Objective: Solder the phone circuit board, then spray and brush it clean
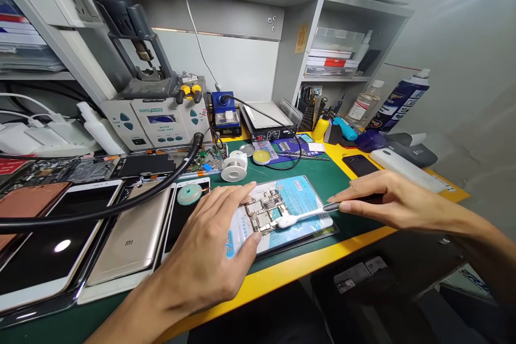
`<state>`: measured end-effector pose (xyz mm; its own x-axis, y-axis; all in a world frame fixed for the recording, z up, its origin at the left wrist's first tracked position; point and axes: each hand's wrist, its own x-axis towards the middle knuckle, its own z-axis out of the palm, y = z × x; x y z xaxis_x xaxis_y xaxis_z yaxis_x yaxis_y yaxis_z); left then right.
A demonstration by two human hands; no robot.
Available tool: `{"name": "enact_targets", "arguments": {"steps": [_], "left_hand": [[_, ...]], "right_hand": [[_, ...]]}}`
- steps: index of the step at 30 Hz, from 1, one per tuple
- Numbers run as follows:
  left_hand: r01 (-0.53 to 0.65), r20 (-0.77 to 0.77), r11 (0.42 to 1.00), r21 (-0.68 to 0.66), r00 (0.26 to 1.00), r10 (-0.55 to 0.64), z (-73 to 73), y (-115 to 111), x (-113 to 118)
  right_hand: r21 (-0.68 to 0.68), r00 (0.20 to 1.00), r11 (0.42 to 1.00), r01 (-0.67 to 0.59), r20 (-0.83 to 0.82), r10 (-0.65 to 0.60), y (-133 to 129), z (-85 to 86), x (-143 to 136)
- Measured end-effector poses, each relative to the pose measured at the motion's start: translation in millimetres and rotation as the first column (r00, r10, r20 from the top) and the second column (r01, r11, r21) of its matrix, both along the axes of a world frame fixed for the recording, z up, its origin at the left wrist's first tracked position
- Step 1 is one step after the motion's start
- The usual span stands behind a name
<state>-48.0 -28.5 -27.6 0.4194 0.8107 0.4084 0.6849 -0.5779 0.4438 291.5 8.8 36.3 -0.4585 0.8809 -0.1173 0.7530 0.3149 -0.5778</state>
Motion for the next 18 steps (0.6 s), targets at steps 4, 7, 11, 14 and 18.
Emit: {"name": "enact_targets", "arguments": {"steps": [4, 7, 11, 14, 18], "left_hand": [[-0.007, -0.007, 1.000, 0.018, 1.000, 0.007, 0.2, 0.5, -0.8], [-0.007, -0.002, 1.000, 0.015, 1.000, 0.007, 0.5, 0.2, -1.4], [-0.001, -0.001, 1.000, -0.005, 1.000, 0.001, 1.0, -0.3, -1.8], [-0.002, -0.006, 1.000, -0.004, 1.000, 0.002, 1.1, -0.6, -2.3], [-0.002, -0.011, 1.000, 0.002, 1.000, 0.002, 1.2, -0.9, -2.6]], "right_hand": [[-0.010, 0.994, 0.996, -0.094, -0.064, 0.093, -0.7, -2.3, -14.7], [-0.024, 0.999, 0.998, -0.053, 0.007, 0.054, 0.6, -1.3, -1.3], [-0.031, 0.998, 0.999, 0.044, 0.048, -0.042, 0.4, 0.1, 11.6], [-0.024, 1.000, 1.000, -0.015, -0.026, 0.014, -2.2, -1.5, -4.2], [-0.031, 0.997, 0.997, -0.066, -0.042, 0.065, -2.2, -2.2, -11.0]]}}
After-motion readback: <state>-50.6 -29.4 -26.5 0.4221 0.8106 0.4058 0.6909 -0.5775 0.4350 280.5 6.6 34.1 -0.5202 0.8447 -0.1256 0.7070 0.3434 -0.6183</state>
